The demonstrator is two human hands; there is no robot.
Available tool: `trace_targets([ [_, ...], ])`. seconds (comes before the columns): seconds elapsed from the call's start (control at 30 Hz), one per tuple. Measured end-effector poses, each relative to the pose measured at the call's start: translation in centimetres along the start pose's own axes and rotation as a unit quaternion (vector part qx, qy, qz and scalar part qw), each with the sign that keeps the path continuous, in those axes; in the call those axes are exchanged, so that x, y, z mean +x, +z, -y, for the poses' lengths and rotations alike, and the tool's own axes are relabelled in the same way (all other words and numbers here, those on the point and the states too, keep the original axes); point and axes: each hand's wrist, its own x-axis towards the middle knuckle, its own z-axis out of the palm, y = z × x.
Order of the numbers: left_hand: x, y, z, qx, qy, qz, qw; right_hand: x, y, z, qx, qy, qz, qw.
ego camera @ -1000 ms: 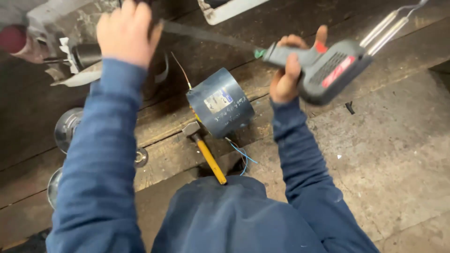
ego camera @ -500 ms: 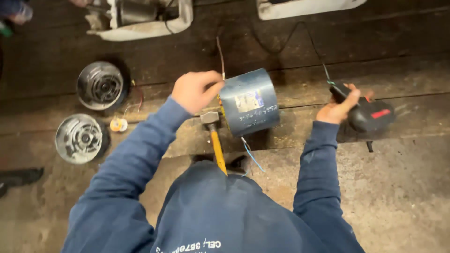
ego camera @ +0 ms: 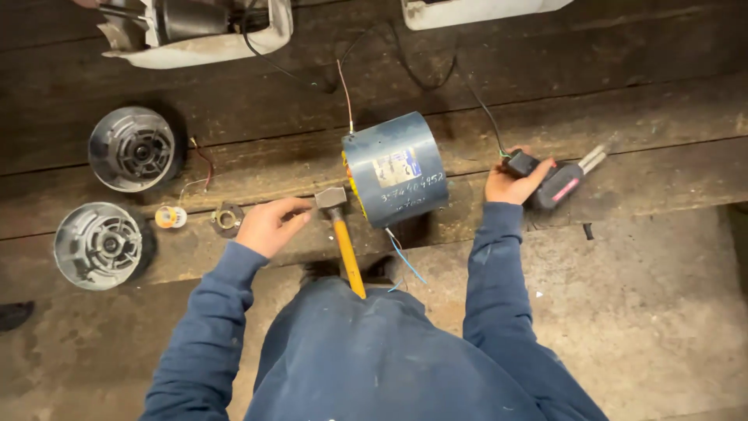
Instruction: The person retrieves solder wire from a shelf and then uses a soldering iron to solder wires onto a small circular metal component on a workbench. They then pick up a larger cylindrical motor housing and appear to connect or adjust wires at its base.
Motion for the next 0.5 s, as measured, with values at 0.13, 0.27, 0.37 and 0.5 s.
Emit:
trace_targets([
  [0.13,-0.6,-0.8,0.6,0.010,-0.017,-0.002,1.000,-5.4,1.4,1.0,-0.218,0.138,0.038,0.965],
  [0.27,-0.1,-0.5,1.7,0.013,0.046,-0.038,0.998,-13.3,3.4,3.0,-0.466,0.093,0.059,0.878],
  [0.37,0.5,3.6,1.8,0.080,0.092,-0.020,0.992,-17.3,3.8,3.0,-0.493,0.031,0.096,0.864],
  [0.5,1.2,10.2,2.8,0.257,0.101,0.243,0.930,-21.5,4.7,2.1,-0.533,0.004,0.106,0.840],
])
